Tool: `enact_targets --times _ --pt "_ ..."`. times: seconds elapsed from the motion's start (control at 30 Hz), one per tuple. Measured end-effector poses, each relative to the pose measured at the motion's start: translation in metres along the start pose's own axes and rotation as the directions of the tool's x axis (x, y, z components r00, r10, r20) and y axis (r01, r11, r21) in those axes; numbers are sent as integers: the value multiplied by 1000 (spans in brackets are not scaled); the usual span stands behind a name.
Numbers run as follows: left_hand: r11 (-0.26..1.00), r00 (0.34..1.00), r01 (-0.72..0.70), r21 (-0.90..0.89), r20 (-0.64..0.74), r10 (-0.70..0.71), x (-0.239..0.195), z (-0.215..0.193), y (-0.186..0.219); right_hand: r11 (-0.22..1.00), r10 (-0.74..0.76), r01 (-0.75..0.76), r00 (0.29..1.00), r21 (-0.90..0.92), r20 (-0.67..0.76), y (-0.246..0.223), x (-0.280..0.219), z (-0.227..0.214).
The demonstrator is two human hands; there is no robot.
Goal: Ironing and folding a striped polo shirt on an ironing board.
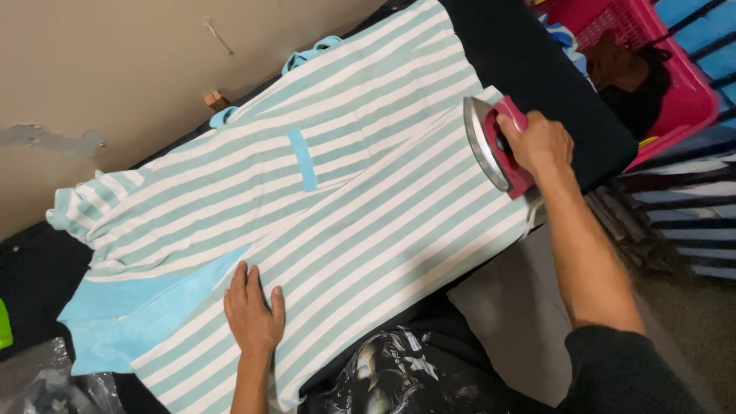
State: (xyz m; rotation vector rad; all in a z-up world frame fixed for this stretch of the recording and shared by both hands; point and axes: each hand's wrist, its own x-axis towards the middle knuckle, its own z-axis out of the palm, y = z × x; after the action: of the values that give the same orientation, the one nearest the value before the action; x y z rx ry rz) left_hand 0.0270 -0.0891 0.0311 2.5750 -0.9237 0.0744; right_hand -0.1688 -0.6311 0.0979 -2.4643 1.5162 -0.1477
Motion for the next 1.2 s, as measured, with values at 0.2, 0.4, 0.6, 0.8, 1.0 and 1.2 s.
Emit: enact_targets --times 0.2,0.4,0.6,0.8,1.0,1.2 --pt "1000 1000 -2 6 -17 2 2 -1 6 998 -61 60 997 -13 -43 15 59 1" --pt "1000 999 -9 -5 -49 9 4 2 6 991 -104 111 991 -72 87 76 -6 -12" --pt "999 998 25 21 -63 -24 9 3 6 973 -159 181 976 -145 148 149 -65 -19" --pt "1000 997 8 -12 -81 -9 -1 -8 6 745 -604 657 738 -116 301 117 -48 -28" --pt "986 964 152 63 -230 -134 -63 -18 -3 608 -727 794 554 5 405 1 -95 -53" --pt "886 865 463 -11 -211 -454 -124 -20 -13 715 -689 658 604 236 402 -101 -215 -24"
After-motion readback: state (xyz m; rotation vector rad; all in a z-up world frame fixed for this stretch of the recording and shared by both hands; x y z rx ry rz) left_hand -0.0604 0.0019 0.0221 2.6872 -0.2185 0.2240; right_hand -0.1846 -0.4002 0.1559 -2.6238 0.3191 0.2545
